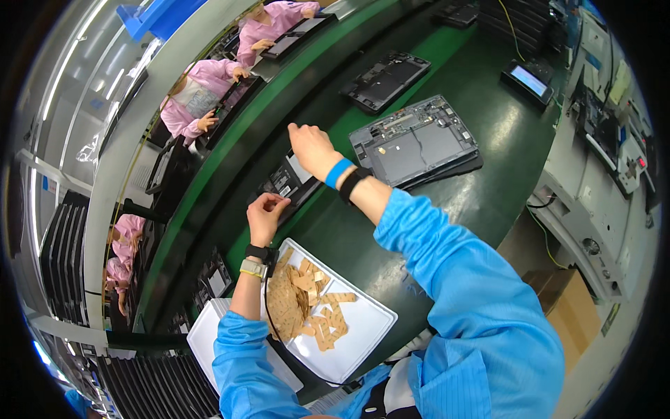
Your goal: The person applies adhesive strips and batteries to a tablet chassis by hand.
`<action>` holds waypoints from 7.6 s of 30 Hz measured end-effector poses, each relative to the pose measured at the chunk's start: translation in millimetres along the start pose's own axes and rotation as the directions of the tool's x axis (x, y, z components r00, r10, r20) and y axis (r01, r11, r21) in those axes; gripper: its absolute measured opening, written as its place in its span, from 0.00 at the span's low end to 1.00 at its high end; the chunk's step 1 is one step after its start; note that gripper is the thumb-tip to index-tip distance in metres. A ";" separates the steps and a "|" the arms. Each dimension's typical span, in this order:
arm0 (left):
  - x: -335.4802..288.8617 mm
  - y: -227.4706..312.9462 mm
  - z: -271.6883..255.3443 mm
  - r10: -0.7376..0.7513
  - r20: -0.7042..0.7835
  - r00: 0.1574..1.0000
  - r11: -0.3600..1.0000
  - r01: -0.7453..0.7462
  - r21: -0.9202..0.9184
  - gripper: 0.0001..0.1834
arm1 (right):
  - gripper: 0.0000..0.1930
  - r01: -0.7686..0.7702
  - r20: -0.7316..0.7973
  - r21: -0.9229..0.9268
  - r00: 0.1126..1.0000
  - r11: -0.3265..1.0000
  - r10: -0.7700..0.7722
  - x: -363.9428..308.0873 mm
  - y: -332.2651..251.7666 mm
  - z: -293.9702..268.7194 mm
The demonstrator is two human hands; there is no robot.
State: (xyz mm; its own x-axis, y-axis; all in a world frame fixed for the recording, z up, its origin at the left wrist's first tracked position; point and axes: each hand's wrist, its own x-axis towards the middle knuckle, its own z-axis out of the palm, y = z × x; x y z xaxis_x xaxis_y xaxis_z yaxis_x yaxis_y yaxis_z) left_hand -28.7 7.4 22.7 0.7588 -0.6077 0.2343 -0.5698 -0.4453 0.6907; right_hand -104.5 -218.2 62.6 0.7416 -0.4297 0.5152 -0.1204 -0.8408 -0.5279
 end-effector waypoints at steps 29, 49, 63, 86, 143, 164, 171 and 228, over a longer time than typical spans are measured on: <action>-10.3 -56.8 -27.3 0.142 0.024 0.990 0.893 -0.139 0.429 0.56 | 0.58 0.420 0.732 -0.041 0.630 0.906 -0.259 22.1 15.0 56.9; -16.3 -98.3 -20.9 0.087 0.275 0.957 0.729 -0.250 0.637 0.56 | 0.61 0.470 0.629 -0.307 0.753 0.827 -0.195 -50.3 -32.2 92.3; -26.3 -81.9 -37.1 -0.042 0.284 0.958 0.697 -0.176 0.696 0.53 | 0.55 0.515 0.525 -0.405 0.807 0.755 -0.270 -78.0 -52.5 96.0; -24.5 -109.3 -73.3 -0.223 0.210 0.952 0.650 -0.015 0.759 0.58 | 0.08 -0.027 0.097 -0.158 0.994 0.987 0.042 -91.9 109.0 -114.1; -788.1 151.3 -185.4 -0.895 -0.206 -0.395 -0.203 0.774 -0.599 0.14 | 0.09 0.131 0.509 0.773 0.456 0.620 -0.731 -119.5 -143.2 -19.5; -440.5 70.2 -262.0 -0.522 -0.164 0.837 0.683 0.525 0.507 0.38 | 0.08 0.201 0.395 0.810 0.506 0.551 -0.766 -107.0 -135.3 -41.6; -401.7 29.6 -276.7 -0.438 -0.009 0.899 0.797 0.392 0.460 0.37 | 0.10 0.245 0.373 0.789 0.538 0.563 -0.756 -102.2 -124.2 -44.7; -95.3 9.1 -73.5 -0.251 -0.261 0.932 0.662 -0.031 -0.748 0.39 | 0.08 -0.394 0.443 0.889 0.867 0.231 -0.227 -73.2 -109.8 33.4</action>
State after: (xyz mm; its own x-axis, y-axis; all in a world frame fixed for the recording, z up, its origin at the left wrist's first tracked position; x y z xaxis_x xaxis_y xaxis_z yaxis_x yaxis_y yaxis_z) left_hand -83.1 109.6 57.0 0.9328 -0.2827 0.2235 -0.1651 0.2161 0.9623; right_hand -123.5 -83.4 60.3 0.9630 -0.0355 0.2673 0.2668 0.2679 -0.9258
